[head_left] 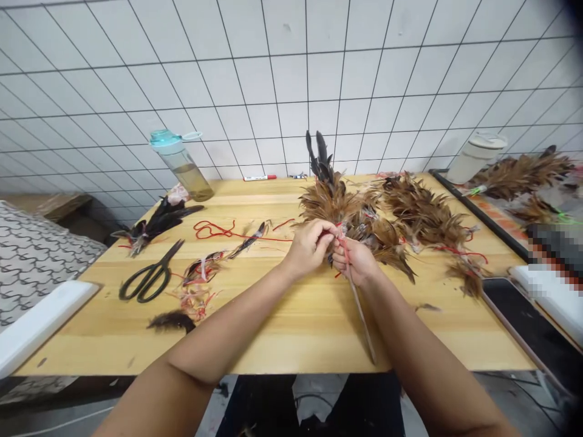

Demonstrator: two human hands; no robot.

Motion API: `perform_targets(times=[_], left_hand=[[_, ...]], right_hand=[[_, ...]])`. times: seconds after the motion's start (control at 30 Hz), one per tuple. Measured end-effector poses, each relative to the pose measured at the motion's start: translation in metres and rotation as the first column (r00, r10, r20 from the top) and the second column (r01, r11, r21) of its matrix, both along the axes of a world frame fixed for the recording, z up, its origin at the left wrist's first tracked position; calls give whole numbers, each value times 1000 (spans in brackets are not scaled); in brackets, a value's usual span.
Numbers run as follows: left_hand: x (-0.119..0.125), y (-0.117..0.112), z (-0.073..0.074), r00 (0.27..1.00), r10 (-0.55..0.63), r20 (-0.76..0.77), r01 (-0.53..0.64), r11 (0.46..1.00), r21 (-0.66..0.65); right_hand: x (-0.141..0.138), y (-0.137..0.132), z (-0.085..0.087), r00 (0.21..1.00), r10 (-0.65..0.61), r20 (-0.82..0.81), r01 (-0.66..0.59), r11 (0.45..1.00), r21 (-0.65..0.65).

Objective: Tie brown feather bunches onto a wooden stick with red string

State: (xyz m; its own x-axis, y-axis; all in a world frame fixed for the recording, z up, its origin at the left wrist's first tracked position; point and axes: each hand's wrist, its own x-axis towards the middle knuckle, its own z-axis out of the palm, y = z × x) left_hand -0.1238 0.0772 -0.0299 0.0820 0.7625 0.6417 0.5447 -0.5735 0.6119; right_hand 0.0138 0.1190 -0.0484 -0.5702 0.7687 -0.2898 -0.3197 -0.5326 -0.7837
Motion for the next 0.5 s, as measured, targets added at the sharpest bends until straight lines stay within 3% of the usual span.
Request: perform_targets(times=[0.1, 0.2, 0.33, 0.5], left_hand=[[-1, 0, -10, 987, -98, -127, 106, 993, 52], [-2, 0, -18, 984, -116, -136, 127, 989, 75], [-4, 0, -18, 999, -40, -2, 40, 999, 26], [-9, -2, -11, 979, 84, 185, -60, 990, -130]], right_hand=[[-5, -2, -7, 997, -68, 41, 67, 997, 27], [-9, -4, -10, 989, -126, 77, 123, 992, 41], [-9, -5, -9, 988, -126, 93, 122, 992, 44], [-8, -3, -9, 990, -104, 100, 100, 994, 46]])
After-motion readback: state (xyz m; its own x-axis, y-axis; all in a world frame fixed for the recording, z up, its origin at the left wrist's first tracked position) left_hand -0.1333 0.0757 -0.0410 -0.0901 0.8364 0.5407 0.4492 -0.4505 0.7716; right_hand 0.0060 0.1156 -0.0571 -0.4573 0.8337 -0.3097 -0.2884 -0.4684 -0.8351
